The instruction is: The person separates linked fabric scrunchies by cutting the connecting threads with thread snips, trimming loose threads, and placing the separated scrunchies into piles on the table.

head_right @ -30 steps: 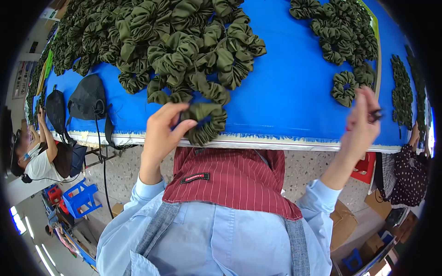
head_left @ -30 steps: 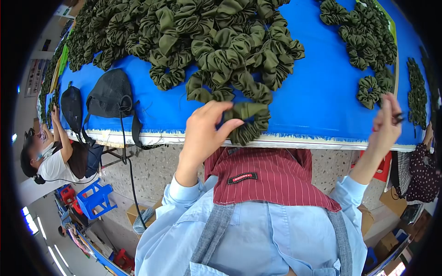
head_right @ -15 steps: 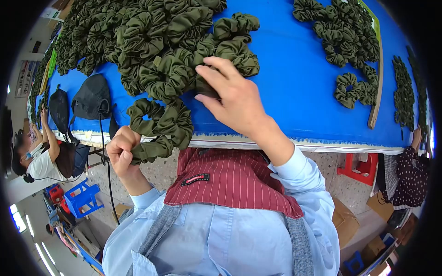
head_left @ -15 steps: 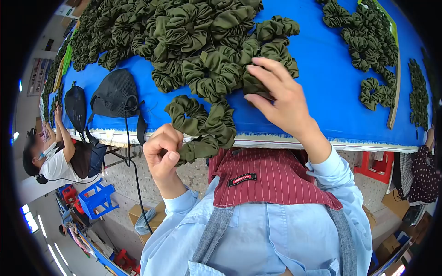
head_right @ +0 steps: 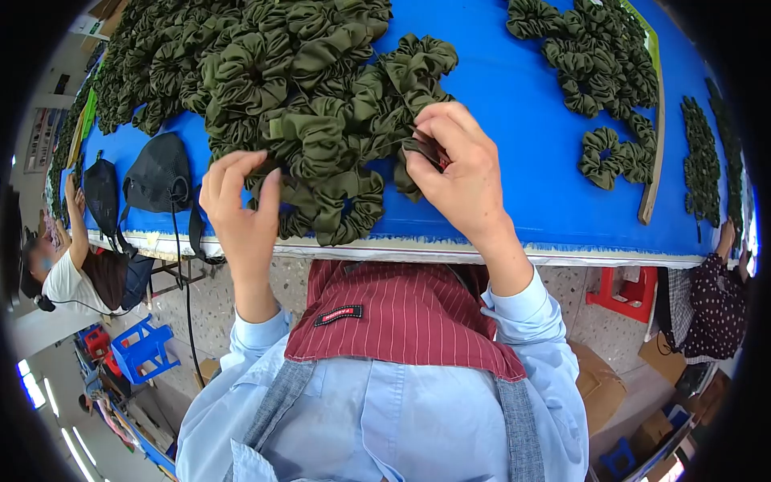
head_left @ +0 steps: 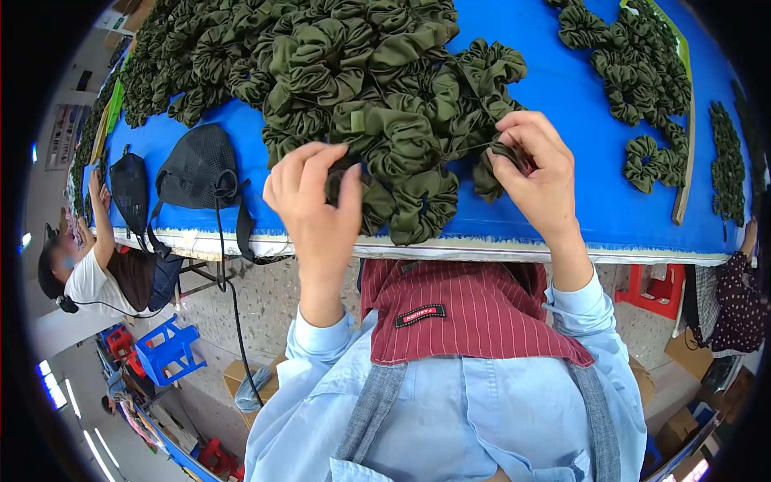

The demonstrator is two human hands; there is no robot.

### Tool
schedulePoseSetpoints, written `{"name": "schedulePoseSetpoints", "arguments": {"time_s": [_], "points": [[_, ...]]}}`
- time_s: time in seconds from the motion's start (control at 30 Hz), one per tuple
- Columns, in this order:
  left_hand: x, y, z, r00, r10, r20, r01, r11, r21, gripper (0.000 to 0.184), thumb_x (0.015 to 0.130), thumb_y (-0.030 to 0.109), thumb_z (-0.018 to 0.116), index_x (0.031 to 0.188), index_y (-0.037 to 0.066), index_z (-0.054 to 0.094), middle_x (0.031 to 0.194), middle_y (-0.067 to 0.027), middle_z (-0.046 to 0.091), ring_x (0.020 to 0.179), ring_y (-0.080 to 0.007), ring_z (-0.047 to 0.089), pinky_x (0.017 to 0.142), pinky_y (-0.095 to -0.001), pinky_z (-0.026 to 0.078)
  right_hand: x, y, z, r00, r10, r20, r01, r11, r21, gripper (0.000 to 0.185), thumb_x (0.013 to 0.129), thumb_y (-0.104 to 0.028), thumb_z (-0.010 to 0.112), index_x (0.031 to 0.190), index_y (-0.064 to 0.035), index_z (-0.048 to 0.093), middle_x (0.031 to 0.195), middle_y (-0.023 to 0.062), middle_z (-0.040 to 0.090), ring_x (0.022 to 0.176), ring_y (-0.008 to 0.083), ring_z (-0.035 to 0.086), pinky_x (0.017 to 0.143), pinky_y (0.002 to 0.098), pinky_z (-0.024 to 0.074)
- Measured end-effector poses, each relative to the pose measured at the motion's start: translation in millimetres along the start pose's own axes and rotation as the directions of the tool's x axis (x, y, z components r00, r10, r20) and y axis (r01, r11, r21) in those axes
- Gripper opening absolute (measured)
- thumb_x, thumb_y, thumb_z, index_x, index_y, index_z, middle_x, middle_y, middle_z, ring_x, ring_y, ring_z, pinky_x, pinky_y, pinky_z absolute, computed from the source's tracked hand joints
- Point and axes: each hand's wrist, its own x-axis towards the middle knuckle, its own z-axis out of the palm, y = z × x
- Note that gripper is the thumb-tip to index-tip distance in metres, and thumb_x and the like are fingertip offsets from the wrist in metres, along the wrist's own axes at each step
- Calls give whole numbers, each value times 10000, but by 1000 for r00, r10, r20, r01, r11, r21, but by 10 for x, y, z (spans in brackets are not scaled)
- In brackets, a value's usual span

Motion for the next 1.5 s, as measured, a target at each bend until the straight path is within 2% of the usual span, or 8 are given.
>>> {"name": "schedulePoseSetpoints", "arguments": {"time_s": [0.1, 0.3, 0.47, 0.53, 0.7, 1.03, 1.2, 1.5], "points": [[201, 310, 132, 999, 32, 8, -27, 927, -375, 505, 659, 80, 713, 1141, 83, 562, 1092, -60, 556, 961, -243, 508, 823, -318, 396, -28, -30, -13, 1000, 19, 9, -19, 998, 61, 126, 679, 86, 577, 769, 0, 557, 839, 9, 557, 574, 85, 401, 528, 200, 337], [266, 188, 289, 946, 186, 263, -152, 978, -146, 469, 710, 69, 711, 1151, 46, 553, 1062, -78, 568, 925, -196, 529, 830, -315, 438, -22, -1, -55, 998, 5, 58, -12, 993, 115, 129, 667, 89, 584, 769, 13, 566, 801, 13, 562, 569, 85, 402, 525, 206, 334], [409, -80, -37, 907, -268, -324, 165, 936, -312, 183, 855, 115, 622, 995, 17, 558, 934, -59, 590, 782, -162, 548, 707, -271, 457, -51, 125, -157, 988, -39, 152, 22, 993, 112, 119, 662, 70, 599, 765, 14, 579, 780, 18, 568, 564, 104, 418, 516, 224, 348], [459, -269, -178, 796, -544, -266, 162, 614, -773, 194, 876, 118, 601, 1024, 5, 546, 956, -92, 593, 793, -170, 577, 734, -265, 483, -67, 178, -209, 971, -42, 236, 5, 988, 154, 111, 661, 52, 610, 763, 12, 588, 766, 22, 573, 560, 122, 434, 508, 239, 361], [377, -632, -254, 801, -594, -75, 135, 302, -944, 215, 901, 114, 558, 1083, 5, 519, 981, -123, 597, 832, -198, 606, 781, -289, 511, -98, 259, -208, 967, -47, 250, 62, 997, -51, 92, 670, 40, 642, 750, 19, 603, 756, 28, 570, 572, 126, 456, 512, 237, 368], [545, -813, -999, 947, -312, -71, -156, -257, -954, 391, 872, 36, 448, 1220, -117, 357, 1143, -233, 522, 1017, -272, 566, 994, -479, 392, -128, 32, -46, 966, -125, -228, 69, 968, -240, 226, 674, -6, 686, 889, -26, 622, 926, 65, 597, 618, 155, 528, 548, 248, 439], [879, -695, -1277, 967, -202, -158, -203, -231, -951, 438, 836, 31, 438, 1226, -127, 314, 1164, -246, 492, 1026, -286, 550, 997, -484, 382, -282, -269, 289, 889, -330, 317, 414, 875, -250, 431, 663, -175, 726, 1062, -81, 593, 1103, 90, 568, 718, 187, 613, 579, 268, 474], [1074, -549, -1515, 985, -29, -171, -172, -283, -944, 466, 781, 60, 473, 1196, -106, 341, 1156, -251, 454, 967, -298, 531, 935, -423, 419, 303, 392, 453, 942, -168, 292, 319, 721, -615, 374, 683, -40, 581, 1048, -112, 552, 1130, -12, 557, 766, 235, 619, 591, 327, 480]]}}
